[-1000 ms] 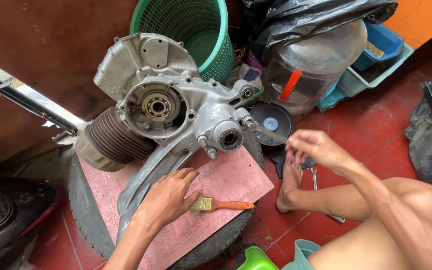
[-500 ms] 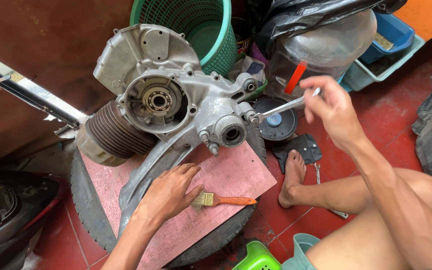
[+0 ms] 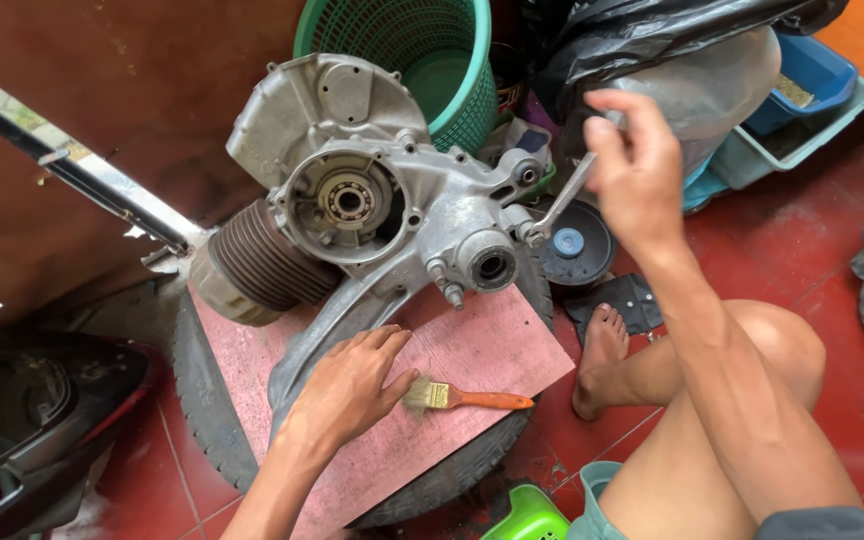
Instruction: Cleaning various motorcycle engine components including the casing, cylinder head, and piston using a brush and cleaning agent.
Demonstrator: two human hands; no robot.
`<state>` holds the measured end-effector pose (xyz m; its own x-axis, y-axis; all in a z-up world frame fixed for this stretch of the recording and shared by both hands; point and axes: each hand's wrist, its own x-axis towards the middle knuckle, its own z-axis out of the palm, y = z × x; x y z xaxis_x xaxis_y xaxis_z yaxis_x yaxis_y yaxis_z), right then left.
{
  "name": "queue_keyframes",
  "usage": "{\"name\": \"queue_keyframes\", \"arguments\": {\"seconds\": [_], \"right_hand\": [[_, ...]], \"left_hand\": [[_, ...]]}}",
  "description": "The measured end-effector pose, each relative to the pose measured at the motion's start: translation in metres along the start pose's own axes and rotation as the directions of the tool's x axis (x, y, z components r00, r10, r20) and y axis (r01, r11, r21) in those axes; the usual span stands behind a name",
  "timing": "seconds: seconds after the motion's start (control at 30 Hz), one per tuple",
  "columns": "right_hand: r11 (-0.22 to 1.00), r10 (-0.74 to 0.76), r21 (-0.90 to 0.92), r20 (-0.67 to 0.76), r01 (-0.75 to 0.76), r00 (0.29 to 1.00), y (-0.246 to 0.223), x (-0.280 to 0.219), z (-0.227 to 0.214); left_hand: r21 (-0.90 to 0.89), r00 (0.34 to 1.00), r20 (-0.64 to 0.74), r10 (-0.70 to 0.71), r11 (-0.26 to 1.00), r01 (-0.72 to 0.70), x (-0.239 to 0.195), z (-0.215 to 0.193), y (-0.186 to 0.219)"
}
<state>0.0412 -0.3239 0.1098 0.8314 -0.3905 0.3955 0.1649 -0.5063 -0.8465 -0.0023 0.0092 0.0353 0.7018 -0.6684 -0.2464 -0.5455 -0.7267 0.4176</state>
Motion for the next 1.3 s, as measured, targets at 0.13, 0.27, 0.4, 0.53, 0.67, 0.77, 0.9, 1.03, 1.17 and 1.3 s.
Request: {"name": "queue_keyframes", "arguments": {"seconds": [0.13, 0.27, 0.4, 0.53, 0.67, 0.77, 0.9, 1.03, 1.17, 1.3], "right_hand": [[0.883, 0.47, 0.041, -0.049, -0.468, 0.881, 0.07, 0.0, -0.021], [0.739, 0.674, -0.016, 0.035, -0.674, 0.738, 0.112, -0.02, -0.026], [0.638, 0.77, -0.238, 0.175, -0.732, 0.614, 0.114, -0.051, -0.025], [0.541, 0.828, -0.213, 0.304, -0.814, 0.471, 0.088, -0.06, -0.032], [0.602, 0.798, -0.342, 0.287, -0.721, 0.53, 0.087, -0.056, -0.052], [0.603, 0.699, -0.627, 0.117, -0.493, 0.706, 0.047, -0.04, -0.092], [0.762, 0.45, -0.444, -0.159, -0.471, 0.879, 0.052, -0.021, -0.185], [0.891, 0.455, 0.047, -0.08, -0.452, 0.887, 0.089, -0.046, -0.247], [0.816, 0.384, 0.448, 0.054, -0.366, 0.922, 0.111, -0.098, -0.244], [0.729, 0.43, 0.62, -0.085, -0.291, 0.899, 0.097, -0.128, -0.216]], "left_hand": [[0.027, 1.0, -0.022, 0.006, 1.0, -0.005, -0.004, 0.005, -0.007], [0.048, 0.999, -0.045, 0.006, 0.999, -0.004, -0.003, 0.006, -0.007], [0.064, 0.998, -0.053, 0.041, 0.997, -0.038, 0.001, 0.004, -0.003], [0.093, 0.949, -0.276, 0.151, 0.987, -0.13, 0.005, 0.027, -0.011], [0.074, 0.964, -0.237, 0.122, 0.991, -0.107, 0.008, 0.034, -0.015], [0.07, 0.984, -0.161, 0.078, 0.995, -0.067, 0.009, 0.029, -0.013], [0.079, 0.994, -0.101, 0.039, 0.996, -0.031, 0.011, 0.034, -0.012], [0.004, 0.999, 0.032, 0.013, 1.0, -0.014, 0.016, 0.019, 0.022], [-0.295, 0.977, 0.018, 0.212, 0.935, -0.197, 0.036, 0.007, 0.087], [-0.431, 0.829, -0.388, 0.402, 0.716, -0.549, 0.07, -0.032, 0.188]]}}
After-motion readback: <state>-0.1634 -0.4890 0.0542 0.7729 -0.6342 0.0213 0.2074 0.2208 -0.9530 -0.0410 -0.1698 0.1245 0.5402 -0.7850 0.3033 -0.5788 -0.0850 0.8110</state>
